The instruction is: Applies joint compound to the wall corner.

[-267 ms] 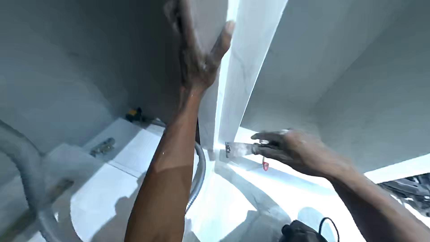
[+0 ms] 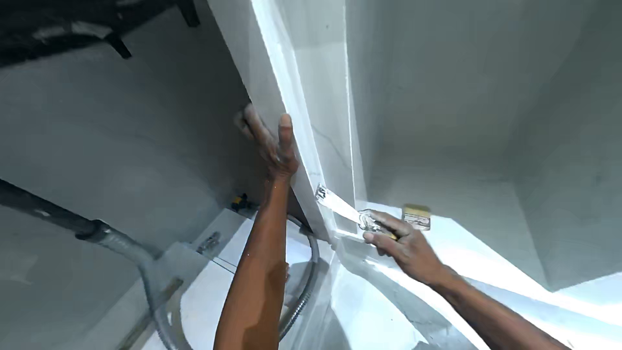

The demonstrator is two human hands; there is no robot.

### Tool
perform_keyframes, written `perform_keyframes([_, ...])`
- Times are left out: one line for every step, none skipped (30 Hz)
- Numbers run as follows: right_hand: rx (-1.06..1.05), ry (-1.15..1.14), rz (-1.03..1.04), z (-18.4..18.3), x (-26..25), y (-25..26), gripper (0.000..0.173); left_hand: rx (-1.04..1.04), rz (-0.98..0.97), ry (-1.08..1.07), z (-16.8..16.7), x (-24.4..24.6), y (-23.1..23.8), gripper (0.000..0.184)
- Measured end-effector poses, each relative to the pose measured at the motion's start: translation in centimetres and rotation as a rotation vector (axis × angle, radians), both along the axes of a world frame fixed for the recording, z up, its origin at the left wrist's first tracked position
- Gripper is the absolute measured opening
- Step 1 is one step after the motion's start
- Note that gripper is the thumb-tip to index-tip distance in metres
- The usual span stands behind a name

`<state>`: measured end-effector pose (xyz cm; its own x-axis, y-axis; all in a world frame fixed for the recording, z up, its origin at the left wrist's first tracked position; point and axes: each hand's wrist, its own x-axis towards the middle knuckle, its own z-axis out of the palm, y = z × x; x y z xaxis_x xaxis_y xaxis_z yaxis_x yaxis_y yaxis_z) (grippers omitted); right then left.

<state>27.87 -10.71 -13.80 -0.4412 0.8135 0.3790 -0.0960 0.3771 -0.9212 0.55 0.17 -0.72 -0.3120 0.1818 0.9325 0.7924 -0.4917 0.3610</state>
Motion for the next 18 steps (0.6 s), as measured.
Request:
perform_keyframes([0.012, -0.01, -0.044, -1.7, -0.8, 0.4, 0.048, 0.002, 0.006, 0.005, -0.2, -0.2, 0.2, 0.097])
perform_keyframes([0.043, -0.035, -0.084, -3.2, -1.4, 0.8, 0.05, -0.004, 0.016, 0.015, -0.2, -0.3, 0.3, 0.1])
perform_keyframes([0.067, -0.055, -0.128, -4.4, -2.0, 1.2, 0.051, -0.013, 0.038, 0.022, -0.2, -0.4, 0.4, 0.103])
perform_keyframes([0.09, -0.075, -0.176, -5.3, -2.7, 1.5, 0.053, -0.026, 0.06, 0.03, -0.2, -0.4, 0.3, 0.105])
perform_keyframes([0.123, -0.102, -0.221, -5.9, -3.3, 1.9, 0.054, -0.04, 0.08, 0.038, -0.1, -0.3, 0.2, 0.106])
perform_keyframes([0.162, -0.121, -0.249, -6.3, -3.8, 2.2, 0.053, -0.054, 0.098, 0.039, 0.0, -0.2, 0.1, 0.106])
perform_keyframes([0.216, -0.128, -0.266, -6.8, -4.3, 2.5, 0.05, -0.062, 0.098, 0.035, 0.0, -0.1, -0.1, 0.106])
perform_keyframes([0.286, -0.119, -0.298, -7.5, -4.9, 2.8, 0.046, -0.057, 0.082, 0.029, 0.0, 0.0, -0.2, 0.104])
perform_keyframes([0.353, -0.105, -0.338, -8.4, -5.6, 3.2, 0.042, -0.052, 0.047, 0.025, 0.0, 0.0, -0.2, 0.102])
perform_keyframes([0.402, -0.102, -0.368, -9.3, -6.2, 3.5, 0.04, -0.046, 0.022, 0.022, 0.1, 0.1, -0.3, 0.101])
perform_keyframes([0.428, -0.106, -0.377, -10.3, -6.5, 3.7, 0.039, -0.029, 0.008, 0.023, 0.2, 0.1, -0.2, 0.103])
perform_keyframes([0.431, -0.125, -0.369, -11.2, -6.8, 3.9, 0.04, -0.011, 0.0, 0.034, 0.3, 0.0, -0.1, 0.104])
perform_keyframes([0.42, -0.153, -0.35, -12.1, -6.9, 4.0, 0.041, 0.006, -0.007, 0.052, 0.2, -0.2, 0.0, 0.108])
perform_keyframes([0.402, -0.185, -0.326, -12.8, -7.0, 4.1, 0.041, 0.012, -0.01, 0.07, 0.2, -0.4, 0.1, 0.111])
perform_keyframes([0.387, -0.209, -0.316, -13.3, -7.2, 4.1, 0.042, 0.013, -0.012, 0.084, 0.1, -0.5, 0.1, 0.112])
perform_keyframes([0.385, -0.221, -0.321, -13.5, -7.4, 4.2, 0.042, 0.015, -0.017, 0.089, 0.2, -0.5, 0.0, 0.109])
perform_keyframes([0.397, -0.216, -0.345, -13.3, -7.6, 4.4, 0.041, 0.006, -0.019, 0.082, 0.2, -0.3, -0.1, 0.107])
perform_keyframes([0.421, -0.197, -0.374, -12.8, -7.9, 4.6, 0.04, -0.006, -0.019, 0.072, 0.3, 0.0, -0.3, 0.106])
